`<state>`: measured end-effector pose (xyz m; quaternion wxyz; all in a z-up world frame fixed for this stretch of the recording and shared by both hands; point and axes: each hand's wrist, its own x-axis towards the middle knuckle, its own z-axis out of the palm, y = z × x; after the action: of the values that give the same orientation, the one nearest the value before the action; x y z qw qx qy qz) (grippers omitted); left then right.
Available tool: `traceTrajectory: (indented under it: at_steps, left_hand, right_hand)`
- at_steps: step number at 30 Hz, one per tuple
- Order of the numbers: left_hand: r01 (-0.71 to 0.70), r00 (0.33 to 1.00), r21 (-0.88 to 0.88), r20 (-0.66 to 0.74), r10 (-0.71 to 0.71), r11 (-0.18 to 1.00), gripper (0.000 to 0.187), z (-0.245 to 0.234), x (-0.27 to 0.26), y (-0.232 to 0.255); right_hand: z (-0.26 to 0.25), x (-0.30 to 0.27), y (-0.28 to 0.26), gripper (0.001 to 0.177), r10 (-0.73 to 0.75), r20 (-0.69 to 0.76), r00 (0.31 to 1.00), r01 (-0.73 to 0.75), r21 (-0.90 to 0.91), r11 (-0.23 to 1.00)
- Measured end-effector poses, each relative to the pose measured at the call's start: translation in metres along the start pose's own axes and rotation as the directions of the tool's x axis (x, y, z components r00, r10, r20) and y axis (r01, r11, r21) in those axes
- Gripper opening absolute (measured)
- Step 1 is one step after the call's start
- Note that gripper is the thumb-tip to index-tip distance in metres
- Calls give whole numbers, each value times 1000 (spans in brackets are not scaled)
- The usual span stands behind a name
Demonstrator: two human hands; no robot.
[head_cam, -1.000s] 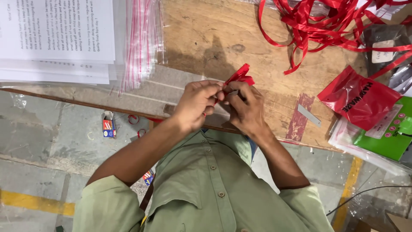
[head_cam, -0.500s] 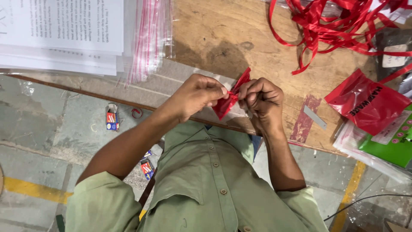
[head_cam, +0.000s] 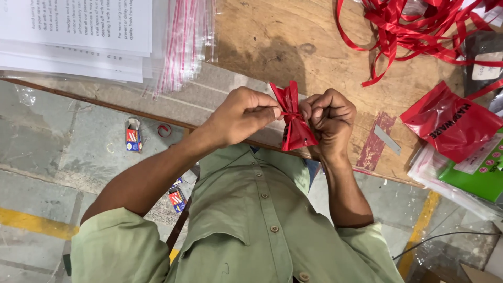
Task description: Counting out black screws and placing them into a small red pouch to be tied with a ribbon for packaging.
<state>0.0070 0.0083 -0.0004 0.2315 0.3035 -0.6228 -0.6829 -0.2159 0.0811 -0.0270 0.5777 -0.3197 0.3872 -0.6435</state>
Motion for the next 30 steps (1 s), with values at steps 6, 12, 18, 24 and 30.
traceTrajectory:
  at_steps: [6,12,18,24,30]
  left_hand:
    - [223,973,-369,29,-229,902,23,17,-6,-30]
    - [263,959,-644,96,-265,719,27,30,-10,-6]
    - [103,974,-698,-75,-215,709,24,53,-10,-22]
    - [-88,970,-463,-242,-30,882,22,57,-16,-13]
    - [-309,894,93,-310,322,947,26,53,-17,-20]
  right_hand:
    - [5,8,-3,18,-51,17,999,50,16,999]
    - [-8,11,9,21,-6,56,998,-6,210,978]
    - [15,16,-23,21,9,83,996,-23,168,985]
    - [20,18,-45,9,138,-15,990,-133,-383,914]
    - [42,3,-45,14,0,-32,999,-16,-497,867]
